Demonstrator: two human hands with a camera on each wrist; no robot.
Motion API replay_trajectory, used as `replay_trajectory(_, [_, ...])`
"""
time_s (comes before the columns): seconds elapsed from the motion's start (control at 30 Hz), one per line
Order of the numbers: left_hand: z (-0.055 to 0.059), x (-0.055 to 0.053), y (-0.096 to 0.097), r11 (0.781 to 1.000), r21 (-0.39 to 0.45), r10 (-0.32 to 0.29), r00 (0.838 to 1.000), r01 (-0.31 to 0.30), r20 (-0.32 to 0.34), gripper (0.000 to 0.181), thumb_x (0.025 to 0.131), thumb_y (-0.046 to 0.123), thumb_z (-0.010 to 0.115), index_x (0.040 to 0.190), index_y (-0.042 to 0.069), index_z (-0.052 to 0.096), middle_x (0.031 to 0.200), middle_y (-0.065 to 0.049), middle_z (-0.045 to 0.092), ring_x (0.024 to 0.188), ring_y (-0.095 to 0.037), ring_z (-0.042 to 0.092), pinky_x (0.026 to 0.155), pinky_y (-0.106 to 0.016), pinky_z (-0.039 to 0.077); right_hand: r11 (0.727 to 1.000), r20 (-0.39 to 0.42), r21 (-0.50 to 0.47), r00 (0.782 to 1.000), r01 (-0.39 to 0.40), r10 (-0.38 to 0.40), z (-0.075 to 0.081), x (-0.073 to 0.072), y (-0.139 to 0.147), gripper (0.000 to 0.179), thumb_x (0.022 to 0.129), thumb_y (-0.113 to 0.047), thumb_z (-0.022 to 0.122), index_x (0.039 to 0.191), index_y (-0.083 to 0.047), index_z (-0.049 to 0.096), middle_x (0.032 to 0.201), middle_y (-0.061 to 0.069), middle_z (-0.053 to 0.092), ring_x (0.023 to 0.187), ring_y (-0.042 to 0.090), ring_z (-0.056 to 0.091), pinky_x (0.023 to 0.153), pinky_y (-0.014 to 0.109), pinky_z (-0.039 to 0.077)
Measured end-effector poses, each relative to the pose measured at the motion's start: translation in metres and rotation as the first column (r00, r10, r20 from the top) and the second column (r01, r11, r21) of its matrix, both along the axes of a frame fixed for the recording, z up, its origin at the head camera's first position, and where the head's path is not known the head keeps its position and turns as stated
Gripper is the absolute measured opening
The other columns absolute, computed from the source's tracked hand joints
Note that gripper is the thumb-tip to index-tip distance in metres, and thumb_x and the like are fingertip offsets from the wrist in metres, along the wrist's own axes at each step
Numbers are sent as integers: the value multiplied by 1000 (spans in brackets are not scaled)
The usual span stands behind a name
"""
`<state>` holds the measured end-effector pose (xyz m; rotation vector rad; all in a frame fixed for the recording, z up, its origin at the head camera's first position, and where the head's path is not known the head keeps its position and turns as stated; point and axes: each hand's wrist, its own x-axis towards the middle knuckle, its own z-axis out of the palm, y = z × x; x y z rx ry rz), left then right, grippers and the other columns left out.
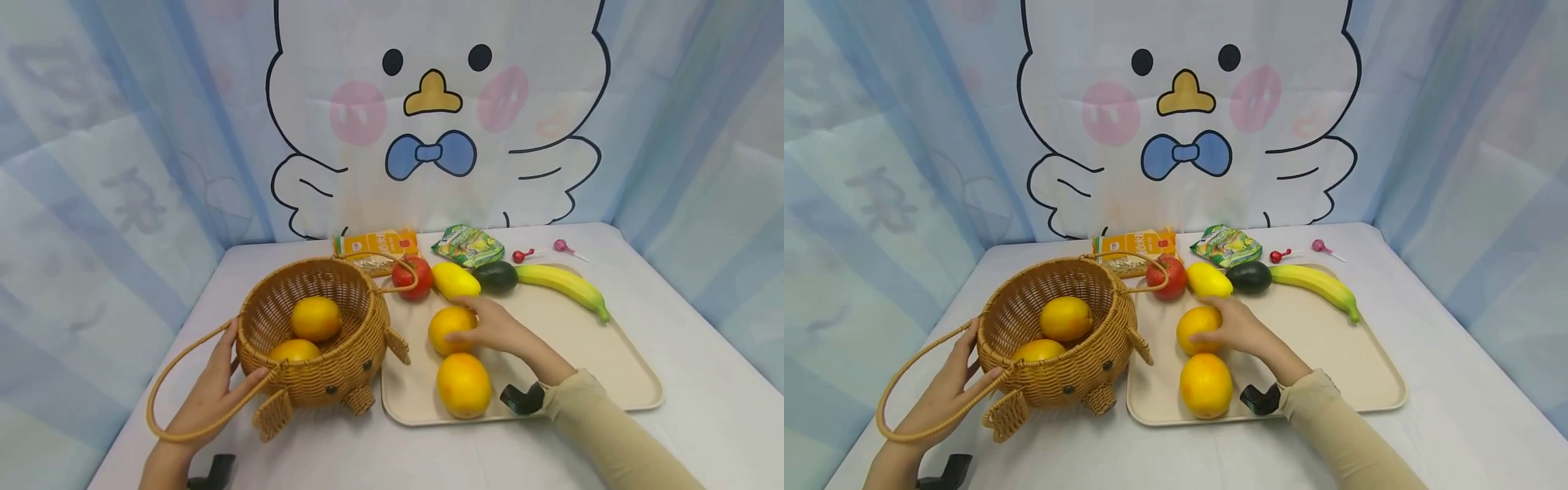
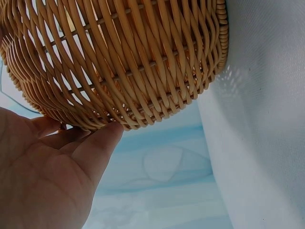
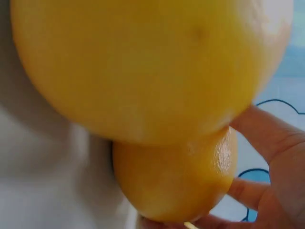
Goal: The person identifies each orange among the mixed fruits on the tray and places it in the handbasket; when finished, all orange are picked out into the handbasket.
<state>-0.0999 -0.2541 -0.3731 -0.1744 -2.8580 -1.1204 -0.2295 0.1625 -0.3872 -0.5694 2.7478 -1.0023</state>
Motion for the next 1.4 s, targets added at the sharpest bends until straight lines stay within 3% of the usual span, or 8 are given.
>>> replay_trajectory(0.3, [0, -1, 0, 1000, -5, -3, 1000, 3, -7, 91, 95, 34, 54, 151, 14, -15, 158, -18, -12, 144, -45, 5, 107, -67, 29, 993, 90, -62, 991, -99, 104, 7, -10, 15, 70, 84, -35, 69, 141, -5, 41, 142, 19, 46, 127, 45, 43, 105, 61, 39])
replay_trajectory(0.67, [-1, 1, 0, 1000, -8, 4, 1000, -4, -12, 90, 96, 36, 53, 151, 16, -15, 158, -17, -12, 144, -44, 4, 107, -66, 29, 997, 126, -66, 991, -37, 46, -4, -6, 3, 85, 78, -43, 72, 146, -7, 35, 145, 16, 42, 129, 34, 41, 111, 58, 34])
replay_trajectory(0.87, [0, 2, 0, 1000, 2, 8, 1000, -8, -10, 89, 96, 38, 52, 150, 18, -16, 158, -16, -12, 144, -44, 3, 107, -66, 28, 999, 88, -48, 996, 7, -3, -6, -6, -7, 86, 75, -44, 75, 143, -6, 38, 137, 17, 49, 121, 34, 47, 104, 55, 42])
replay_trajectory(1.4, [1, 1, 1, 1000, -6, 5, 1000, -6, -4, 90, 95, 38, 53, 151, 17, -15, 158, -16, -11, 144, -44, 4, 107, -66, 29, 996, 190, -81, 980, -37, 52, -10, -9, 4, 96, 71, -41, 80, 147, -10, 30, 145, 17, 40, 129, 35, 39, 110, 60, 33])
